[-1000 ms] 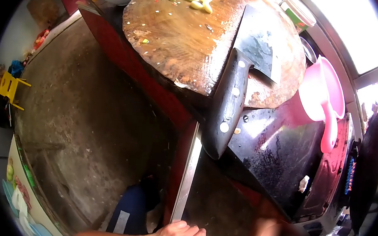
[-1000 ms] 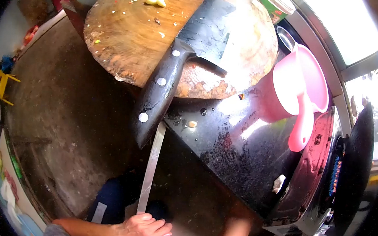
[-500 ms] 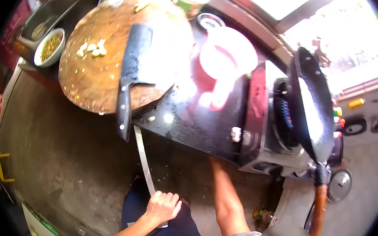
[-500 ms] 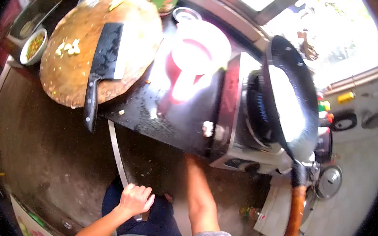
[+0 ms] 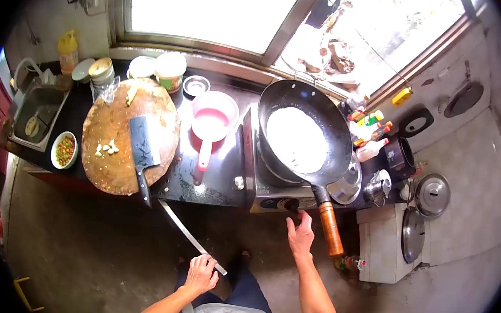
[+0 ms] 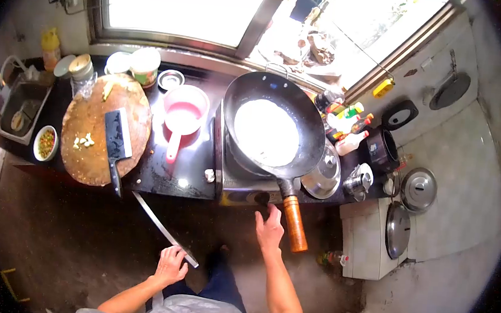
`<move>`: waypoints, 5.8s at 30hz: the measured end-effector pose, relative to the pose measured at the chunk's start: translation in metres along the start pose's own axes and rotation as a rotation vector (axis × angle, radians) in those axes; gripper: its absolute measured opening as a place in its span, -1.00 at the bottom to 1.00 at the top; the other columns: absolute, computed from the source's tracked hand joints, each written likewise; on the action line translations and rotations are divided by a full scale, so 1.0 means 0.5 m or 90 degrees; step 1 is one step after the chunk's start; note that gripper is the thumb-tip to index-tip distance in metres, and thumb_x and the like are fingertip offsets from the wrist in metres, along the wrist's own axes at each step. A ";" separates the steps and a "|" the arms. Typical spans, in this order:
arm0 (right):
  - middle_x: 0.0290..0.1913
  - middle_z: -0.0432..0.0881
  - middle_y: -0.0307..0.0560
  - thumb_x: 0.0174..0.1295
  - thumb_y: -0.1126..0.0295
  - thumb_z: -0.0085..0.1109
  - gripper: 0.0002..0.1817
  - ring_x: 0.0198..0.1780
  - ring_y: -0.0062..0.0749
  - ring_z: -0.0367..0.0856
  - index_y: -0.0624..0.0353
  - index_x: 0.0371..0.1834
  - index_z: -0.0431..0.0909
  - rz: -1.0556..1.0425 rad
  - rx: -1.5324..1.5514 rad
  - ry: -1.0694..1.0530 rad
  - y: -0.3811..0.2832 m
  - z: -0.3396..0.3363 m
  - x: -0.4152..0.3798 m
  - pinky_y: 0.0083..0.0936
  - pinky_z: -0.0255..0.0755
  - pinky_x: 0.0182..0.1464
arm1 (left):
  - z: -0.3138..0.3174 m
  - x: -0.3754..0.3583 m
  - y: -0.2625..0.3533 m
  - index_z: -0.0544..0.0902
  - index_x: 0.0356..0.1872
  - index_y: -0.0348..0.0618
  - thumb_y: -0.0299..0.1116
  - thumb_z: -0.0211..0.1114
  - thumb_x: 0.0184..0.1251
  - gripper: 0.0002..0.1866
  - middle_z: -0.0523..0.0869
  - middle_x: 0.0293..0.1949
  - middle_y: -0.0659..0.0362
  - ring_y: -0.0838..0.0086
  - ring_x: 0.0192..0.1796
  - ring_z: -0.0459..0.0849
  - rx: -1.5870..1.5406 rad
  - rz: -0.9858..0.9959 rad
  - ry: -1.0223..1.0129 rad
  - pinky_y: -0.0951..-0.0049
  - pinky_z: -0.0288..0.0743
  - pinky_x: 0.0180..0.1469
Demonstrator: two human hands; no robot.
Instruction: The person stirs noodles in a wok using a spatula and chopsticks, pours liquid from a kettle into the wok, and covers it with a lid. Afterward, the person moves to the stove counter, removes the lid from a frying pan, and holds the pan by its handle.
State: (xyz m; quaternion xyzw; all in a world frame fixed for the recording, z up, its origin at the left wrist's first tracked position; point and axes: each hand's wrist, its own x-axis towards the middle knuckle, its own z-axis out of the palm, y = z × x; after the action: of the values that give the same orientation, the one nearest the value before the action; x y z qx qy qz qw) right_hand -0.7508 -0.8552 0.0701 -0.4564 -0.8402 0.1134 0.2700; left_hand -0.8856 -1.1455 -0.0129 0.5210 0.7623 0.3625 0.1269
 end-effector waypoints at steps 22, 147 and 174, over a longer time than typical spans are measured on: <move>-0.40 0.61 0.28 0.12 0.24 0.08 -0.72 -0.25 0.15 0.62 0.26 -0.44 0.63 0.003 0.109 -0.423 0.139 -0.030 0.149 -0.09 0.50 -0.21 | -0.022 0.369 0.506 0.39 0.11 -0.30 -0.23 0.06 0.42 -0.61 0.60 -0.04 -0.10 0.16 0.00 0.64 -1.130 -0.420 -0.382 0.21 0.50 0.12; -0.24 0.60 -0.26 0.37 0.28 -0.08 -0.78 -0.33 -0.60 0.58 0.13 -0.12 0.52 0.192 0.556 -1.119 0.002 -0.209 -0.334 -0.66 0.45 -0.29 | 0.002 -0.220 0.585 0.55 -0.44 -0.05 -0.27 0.09 0.24 -0.86 0.60 -0.54 0.19 0.36 -0.55 0.54 -1.160 -0.593 0.523 0.40 0.36 -0.53; -0.24 0.60 -0.17 0.30 0.49 -0.16 -0.76 -0.26 -0.50 0.62 0.24 -0.07 0.49 0.154 0.465 -1.134 -0.019 -0.254 -0.446 -0.57 0.50 -0.18 | 0.007 -0.432 0.595 0.45 -0.44 -0.03 -0.40 0.17 0.22 -0.92 0.62 -0.50 0.16 0.40 -0.57 0.59 -1.130 -0.571 0.689 0.44 0.41 -0.57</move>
State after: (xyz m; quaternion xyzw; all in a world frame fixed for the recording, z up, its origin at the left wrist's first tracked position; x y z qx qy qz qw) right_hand -0.5890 -1.0521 0.1016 -0.1747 -0.5971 0.6983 -0.3539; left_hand -0.5831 -1.2776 0.1487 -0.2991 0.3085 0.8748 0.2239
